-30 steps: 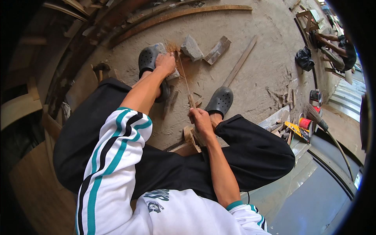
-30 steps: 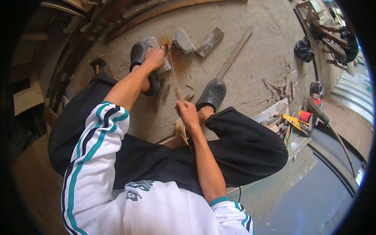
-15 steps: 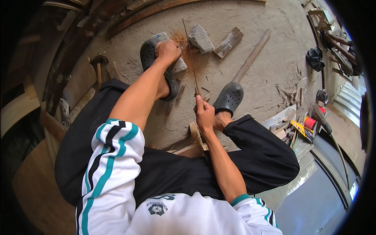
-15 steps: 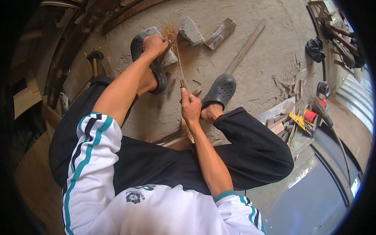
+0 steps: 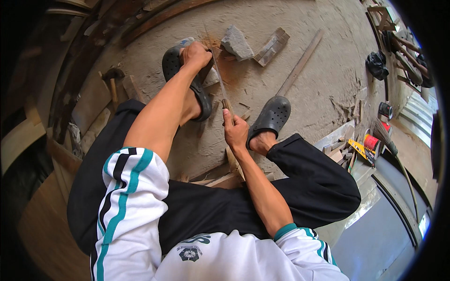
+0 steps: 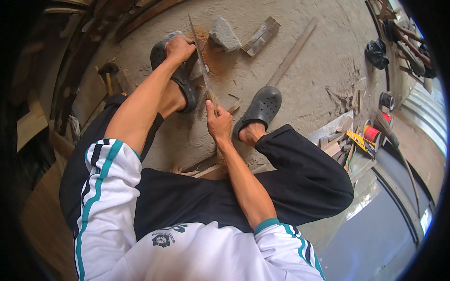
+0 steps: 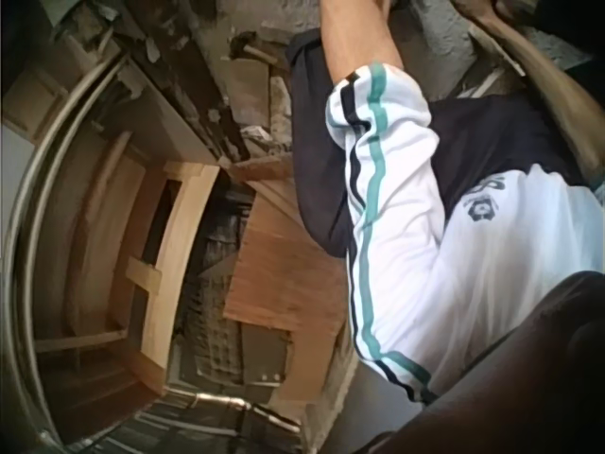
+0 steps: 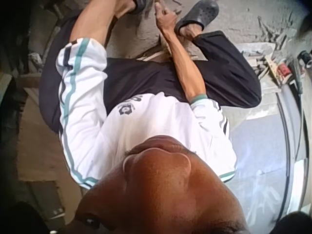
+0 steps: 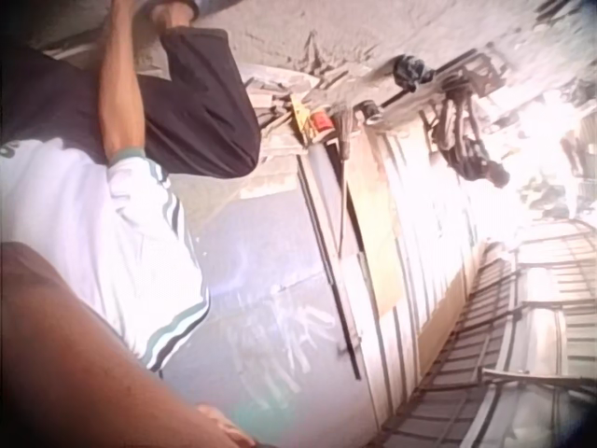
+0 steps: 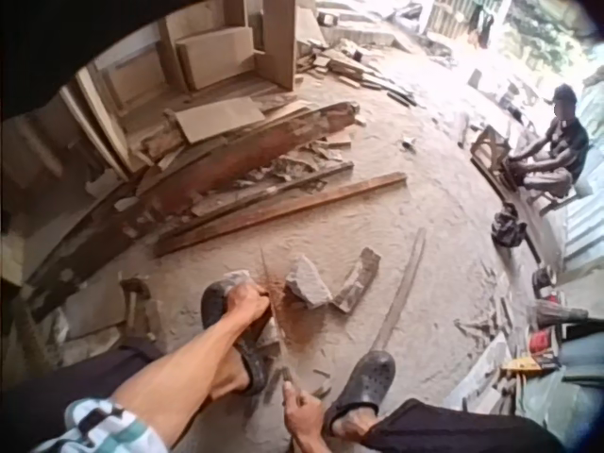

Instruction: The person sits on the floor and uses a hand saw to cut a small piece of wood held between their feet. They adjust the wood and continue sawing until the piece is separated.

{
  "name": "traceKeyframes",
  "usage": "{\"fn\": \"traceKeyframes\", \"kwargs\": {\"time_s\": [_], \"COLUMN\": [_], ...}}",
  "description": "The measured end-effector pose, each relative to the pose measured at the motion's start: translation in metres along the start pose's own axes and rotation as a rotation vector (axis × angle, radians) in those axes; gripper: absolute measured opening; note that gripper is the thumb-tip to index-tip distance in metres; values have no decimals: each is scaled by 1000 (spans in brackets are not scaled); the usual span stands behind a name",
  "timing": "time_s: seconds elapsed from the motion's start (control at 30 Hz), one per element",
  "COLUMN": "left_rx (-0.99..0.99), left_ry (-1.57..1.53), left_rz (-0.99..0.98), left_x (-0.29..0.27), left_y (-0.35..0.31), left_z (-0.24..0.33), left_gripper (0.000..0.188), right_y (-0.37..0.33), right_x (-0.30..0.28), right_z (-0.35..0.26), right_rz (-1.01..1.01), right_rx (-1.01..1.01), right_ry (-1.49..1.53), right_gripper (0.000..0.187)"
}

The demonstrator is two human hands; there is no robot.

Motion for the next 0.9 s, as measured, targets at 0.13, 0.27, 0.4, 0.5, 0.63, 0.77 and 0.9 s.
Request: {"fn": "traceKeyframes", "kwargs": {"time_s": [0.13, 0.27, 0.4, 0.5, 0.63, 0.77, 0.9], "left_rx": [34, -15, -36, -50, -57, -87, -143], "left_ry": [-14, -25, -30, 1, 37, 17, 41], "left_rz": [41, 19, 92, 74, 68, 38, 56], "left_x": [-1, 6, 1, 2, 4, 8, 7], "left_y": [3, 8, 4, 5, 7, 9, 16], "left_z": [-3, -10, -7, -4, -5, -7, -17], "left_gripper": [28, 29, 26, 25, 28, 32, 33], "right_y": [-3, -4, 3, 16, 17, 9, 32], "right_x": [6, 9, 7, 9, 8, 8, 17], "right_z": [11, 19, 16, 20, 23, 37, 26], "right_rz": [-1, 17, -7, -42, -23, -44, -76], "right_rx": [6, -8, 16, 16, 24, 69, 93], "right_ry": [6, 9, 37, 12, 89, 67, 101], "right_gripper": [60, 60, 60, 60, 60, 60, 61]}}
Point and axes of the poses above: each hand's wrist, its own y-axis towards the middle knuckle, its own x-axis out of the palm, z = x × y, the point moved 10 cm from there along y, towards the middle knuckle, and after that the axes turned 14 degrees about -x, right-handed, at the moved point
